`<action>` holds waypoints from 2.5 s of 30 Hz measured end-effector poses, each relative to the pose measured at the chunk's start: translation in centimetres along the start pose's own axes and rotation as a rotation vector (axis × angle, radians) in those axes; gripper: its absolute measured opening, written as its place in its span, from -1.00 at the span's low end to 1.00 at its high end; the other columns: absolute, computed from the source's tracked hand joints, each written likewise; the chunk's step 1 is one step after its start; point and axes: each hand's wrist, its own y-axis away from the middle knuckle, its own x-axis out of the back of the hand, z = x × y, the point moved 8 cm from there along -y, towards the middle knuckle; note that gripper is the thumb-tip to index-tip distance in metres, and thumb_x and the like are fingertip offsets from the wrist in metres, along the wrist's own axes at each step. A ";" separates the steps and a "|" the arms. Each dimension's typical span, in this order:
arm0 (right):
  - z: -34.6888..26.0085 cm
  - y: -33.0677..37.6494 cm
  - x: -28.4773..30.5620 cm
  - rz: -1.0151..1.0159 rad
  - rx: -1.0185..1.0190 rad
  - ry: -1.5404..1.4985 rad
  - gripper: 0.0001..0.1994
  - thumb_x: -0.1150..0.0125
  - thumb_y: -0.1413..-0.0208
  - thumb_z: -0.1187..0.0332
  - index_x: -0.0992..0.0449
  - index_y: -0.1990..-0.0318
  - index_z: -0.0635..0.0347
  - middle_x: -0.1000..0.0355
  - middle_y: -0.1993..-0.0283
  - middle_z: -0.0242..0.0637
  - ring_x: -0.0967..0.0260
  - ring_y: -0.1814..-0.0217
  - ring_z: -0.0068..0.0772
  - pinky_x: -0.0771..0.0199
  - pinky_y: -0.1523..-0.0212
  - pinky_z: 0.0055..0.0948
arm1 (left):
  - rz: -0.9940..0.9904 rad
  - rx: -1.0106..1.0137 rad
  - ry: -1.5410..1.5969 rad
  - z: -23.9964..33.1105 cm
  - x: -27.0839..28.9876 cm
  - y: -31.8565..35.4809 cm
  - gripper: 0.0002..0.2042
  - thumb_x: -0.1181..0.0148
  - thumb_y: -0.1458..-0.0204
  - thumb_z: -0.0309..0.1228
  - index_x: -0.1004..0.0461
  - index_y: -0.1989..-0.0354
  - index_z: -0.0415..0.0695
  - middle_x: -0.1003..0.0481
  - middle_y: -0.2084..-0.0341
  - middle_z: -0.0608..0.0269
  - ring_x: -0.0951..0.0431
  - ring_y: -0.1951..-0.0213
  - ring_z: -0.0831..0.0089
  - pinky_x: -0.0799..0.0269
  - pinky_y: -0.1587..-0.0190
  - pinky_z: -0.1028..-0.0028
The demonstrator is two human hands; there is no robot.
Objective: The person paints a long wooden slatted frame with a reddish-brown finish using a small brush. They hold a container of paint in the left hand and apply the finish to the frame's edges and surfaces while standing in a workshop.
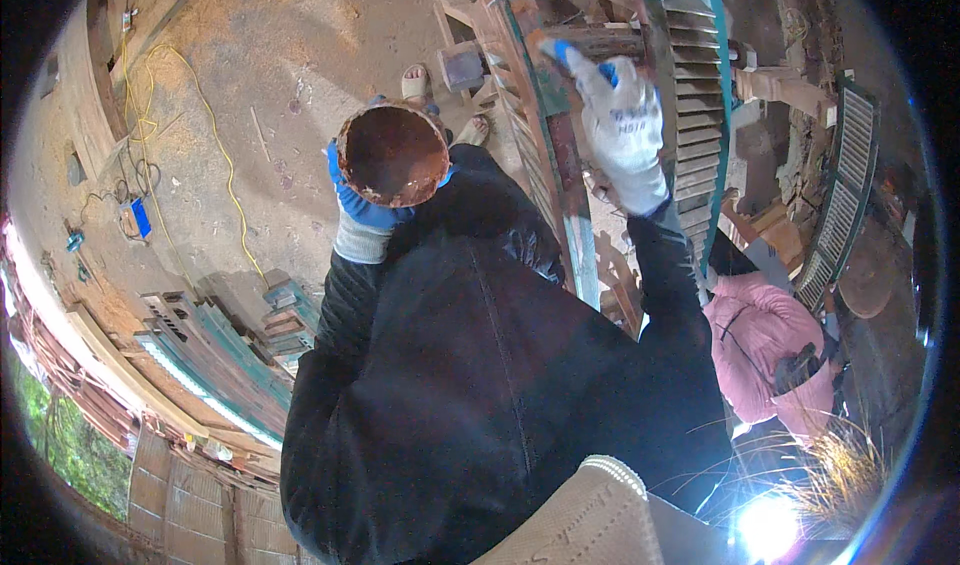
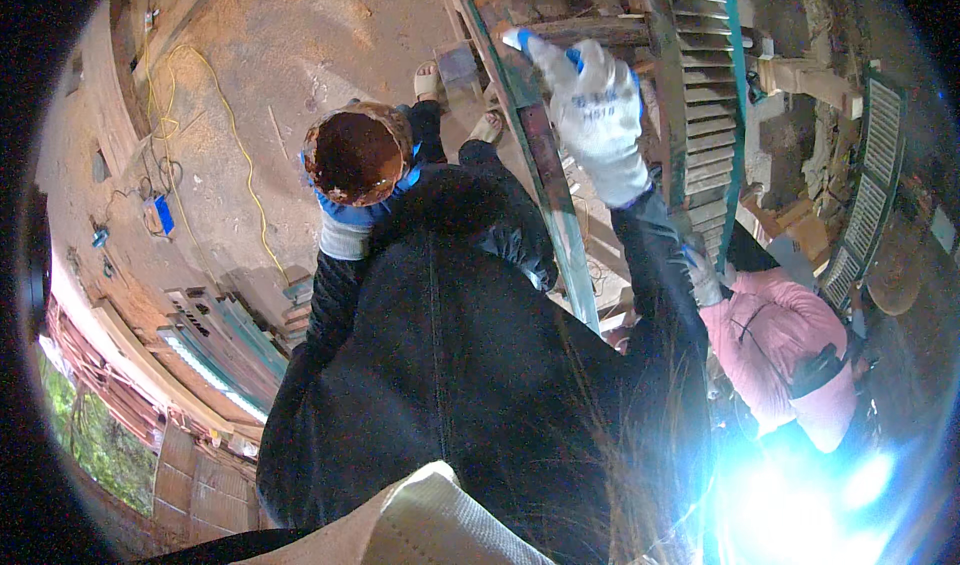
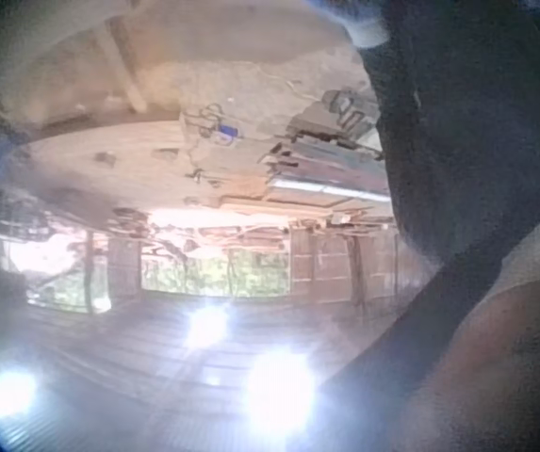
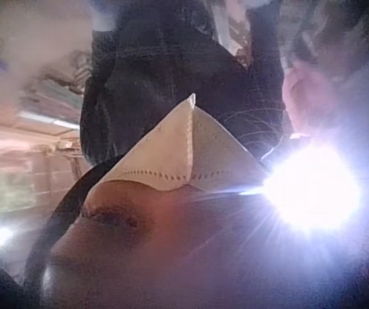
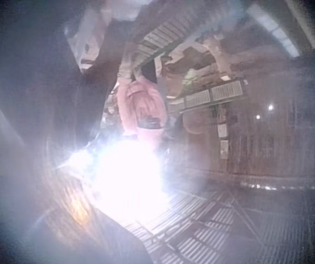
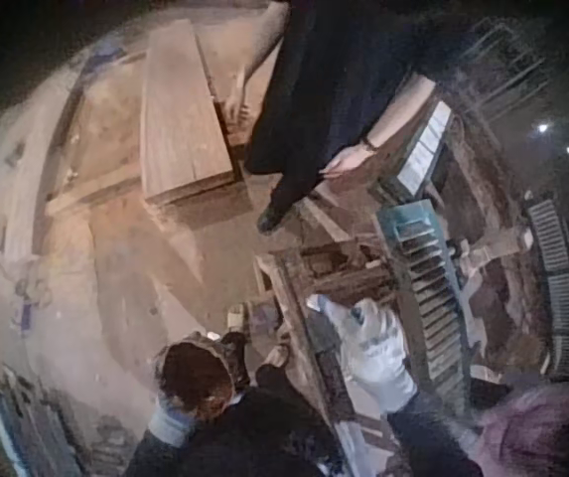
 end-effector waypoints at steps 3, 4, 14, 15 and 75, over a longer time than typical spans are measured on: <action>0.2 -1.0 0.1 -0.006 0.030 -0.012 -0.34 -0.26 -0.01 0.53 -0.49 -0.31 -0.35 -0.31 0.27 -0.30 -0.39 0.30 -0.17 -0.45 0.24 -0.15 | 0.024 -0.045 -0.117 0.0 1.1 -0.3 -0.27 0.37 -0.31 0.27 -0.20 -0.45 0.02 -0.31 -0.37 0.06 -0.31 -0.38 0.00 -0.29 -0.38 -0.15; 0.2 -0.3 -0.4 -0.036 0.051 0.022 -0.34 -0.26 -0.01 0.52 -0.50 -0.30 -0.34 -0.31 0.27 -0.31 -0.39 0.30 -0.17 -0.45 0.24 -0.16 | -0.004 -0.039 -0.125 0.0 1.2 -0.4 -0.27 0.37 -0.31 0.27 -0.20 -0.45 0.02 -0.31 -0.38 0.07 -0.31 -0.39 0.00 -0.28 -0.38 -0.15; 1.0 -2.1 3.6 0.044 -0.044 -0.497 -0.57 -0.20 -0.23 0.51 -0.56 -0.22 -0.15 -0.48 0.10 -0.11 -0.53 0.19 -0.06 -0.58 0.18 -0.16 | 0.007 -0.083 -0.444 -0.4 -3.8 -1.0 -0.26 0.26 -0.25 0.33 -0.19 -0.47 0.13 -0.26 -0.42 0.10 -0.25 -0.42 0.03 -0.23 -0.41 -0.15; 0.2 -1.5 5.0 0.026 -0.072 -0.712 -0.61 -0.24 -0.21 0.50 -0.57 -0.19 0.03 -0.54 0.12 -0.10 -0.55 0.17 -0.05 -0.57 0.18 -0.21 | -0.023 -0.051 -0.339 -1.0 -5.3 -1.4 -0.23 0.30 -0.22 0.37 -0.20 -0.47 0.15 -0.26 -0.42 0.09 -0.26 -0.41 0.00 -0.24 -0.40 -0.16; -6.1 -2.1 5.9 -0.502 -0.150 -1.153 -0.78 -0.30 -0.21 0.25 -0.66 0.15 0.20 -0.53 0.31 -0.24 -0.52 0.32 -0.35 -0.46 0.27 -0.39 | -0.124 -0.265 -0.507 -1.9 -11.9 -1.8 -0.10 -0.42 -0.03 0.00 -0.05 -0.49 0.02 -0.30 -0.33 0.02 -0.37 -0.34 0.04 -0.32 -0.39 0.04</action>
